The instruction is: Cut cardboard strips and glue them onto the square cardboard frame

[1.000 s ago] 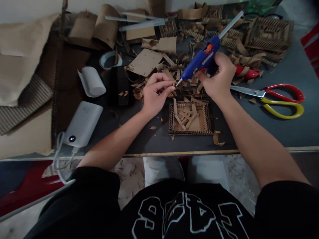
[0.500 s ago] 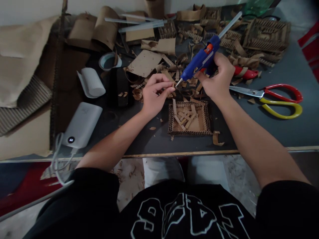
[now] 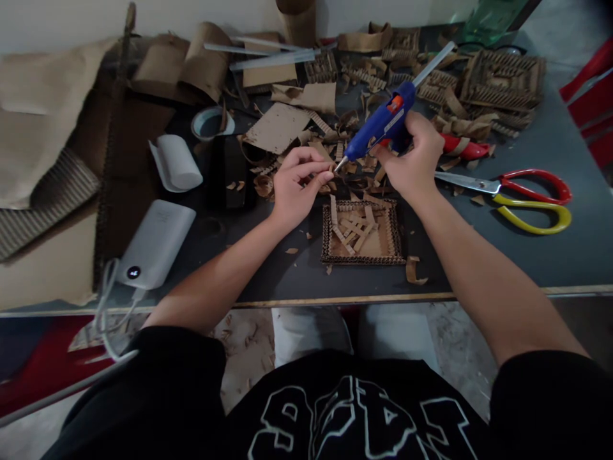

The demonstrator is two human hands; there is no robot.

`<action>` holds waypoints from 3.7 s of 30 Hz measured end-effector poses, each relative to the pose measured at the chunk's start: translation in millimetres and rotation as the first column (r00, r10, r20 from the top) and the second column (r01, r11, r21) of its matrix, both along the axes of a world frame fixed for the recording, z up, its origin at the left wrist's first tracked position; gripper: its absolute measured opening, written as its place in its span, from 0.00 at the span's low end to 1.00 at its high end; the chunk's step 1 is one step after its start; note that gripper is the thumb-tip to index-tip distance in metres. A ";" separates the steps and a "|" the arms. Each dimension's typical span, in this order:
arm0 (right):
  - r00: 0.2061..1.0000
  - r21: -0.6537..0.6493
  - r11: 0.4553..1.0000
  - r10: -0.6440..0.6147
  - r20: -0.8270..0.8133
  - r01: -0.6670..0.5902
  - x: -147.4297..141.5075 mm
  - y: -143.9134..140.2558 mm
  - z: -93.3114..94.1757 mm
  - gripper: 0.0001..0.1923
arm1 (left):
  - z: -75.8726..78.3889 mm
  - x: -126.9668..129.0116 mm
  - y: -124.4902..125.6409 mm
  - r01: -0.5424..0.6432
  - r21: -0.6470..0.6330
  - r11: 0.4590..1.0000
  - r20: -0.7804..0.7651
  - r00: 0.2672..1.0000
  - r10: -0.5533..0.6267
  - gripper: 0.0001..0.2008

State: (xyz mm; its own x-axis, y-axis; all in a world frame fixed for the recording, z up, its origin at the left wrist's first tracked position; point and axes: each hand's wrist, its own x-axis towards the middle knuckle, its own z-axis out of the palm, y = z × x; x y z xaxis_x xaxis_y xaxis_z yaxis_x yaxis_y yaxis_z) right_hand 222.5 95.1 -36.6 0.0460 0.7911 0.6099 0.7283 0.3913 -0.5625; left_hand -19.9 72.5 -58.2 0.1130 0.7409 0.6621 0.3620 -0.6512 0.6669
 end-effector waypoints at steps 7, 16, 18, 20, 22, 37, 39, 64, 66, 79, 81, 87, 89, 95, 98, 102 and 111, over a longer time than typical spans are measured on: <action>1.000 0.019 1.000 -0.002 0.006 0.002 1.4 2.3 -2.5 0.20 | 0.4 0.4 1.1 -0.004 0.014 1.000 0.029 1.000 0.003 0.21; 1.000 0.034 0.999 -0.010 -0.022 0.010 1.5 1.5 -2.8 0.20 | -0.4 -1.2 2.2 0.007 0.003 1.000 0.013 1.000 -0.008 0.21; 0.999 0.022 1.000 0.000 -0.034 0.001 1.8 1.5 -2.8 0.19 | -0.3 -1.3 2.4 0.007 0.018 1.000 0.011 1.000 -0.007 0.21; 0.999 0.012 1.000 0.006 -0.037 -0.006 2.1 1.3 -2.5 0.19 | 0.2 -1.2 2.2 0.006 0.031 0.999 0.012 1.000 -0.006 0.20; 1.000 0.001 1.000 0.004 -0.029 -0.004 2.1 0.8 -1.9 0.19 | 0.9 -0.8 1.6 0.009 0.032 0.999 0.016 1.000 -0.010 0.20; 0.999 -0.052 0.999 -0.003 -0.048 0.000 -2.4 -0.7 2.3 0.21 | -2.8 -3.2 2.7 0.022 -0.004 1.000 -0.014 1.000 -0.022 0.21; 0.999 -0.058 0.998 -0.004 -0.052 0.001 -2.4 -0.7 2.5 0.21 | -2.2 -2.7 2.4 0.009 -0.005 1.000 -0.018 1.000 -0.009 0.21; 1.000 0.000 1.000 -0.006 -0.025 0.006 2.7 0.4 -1.8 0.17 | -0.1 4.8 0.5 0.080 0.102 0.992 0.166 0.982 -0.096 0.10; 1.000 0.002 1.000 -0.005 -0.025 0.005 3.4 0.9 -2.5 0.17 | 0.0 4.7 0.1 0.079 0.094 0.992 0.154 0.984 -0.093 0.10; 1.000 0.000 1.000 -0.010 -0.029 0.010 -0.3 -0.4 -2.4 0.14 | -4.4 0.7 4.7 0.094 -0.060 0.994 0.197 0.977 -0.080 0.16; 1.000 -0.010 1.000 -0.009 -0.025 0.008 -1.2 -1.7 -1.5 0.14 | -3.3 -0.1 3.9 0.106 -0.091 0.990 0.197 0.977 -0.086 0.16; 1.000 -0.011 1.000 -0.015 0.009 0.015 -0.9 -2.7 -1.4 0.15 | 0.7 0.8 1.2 0.107 -0.138 0.985 0.231 0.970 -0.073 0.17; 1.000 -0.004 1.000 -0.019 0.017 0.019 -0.5 -2.2 -2.1 0.16 | 1.0 1.2 1.0 0.109 -0.150 0.983 0.239 0.968 -0.071 0.17; 0.999 -0.032 0.999 -0.023 0.027 0.024 0.2 -1.3 -2.6 0.16 | 0.6 1.1 1.0 0.111 -0.163 0.980 0.242 0.968 -0.069 0.18; 1.000 -0.047 0.999 -0.019 0.022 0.020 -0.2 -2.0 -1.1 0.16 | 1.1 0.8 0.7 0.101 -0.177 0.979 0.224 0.973 -0.060 0.19; 1.000 -0.049 0.999 -0.017 0.008 0.018 -1.1 -3.3 0.5 0.17 | 1.9 0.6 0.3 0.092 -0.178 0.980 0.216 0.975 -0.053 0.19; 1.000 -0.030 0.999 -0.015 -0.006 0.014 -3.7 -4.3 1.9 0.15 | 0.1 -0.9 0.6 0.077 -0.156 0.985 0.159 0.986 -0.052 0.18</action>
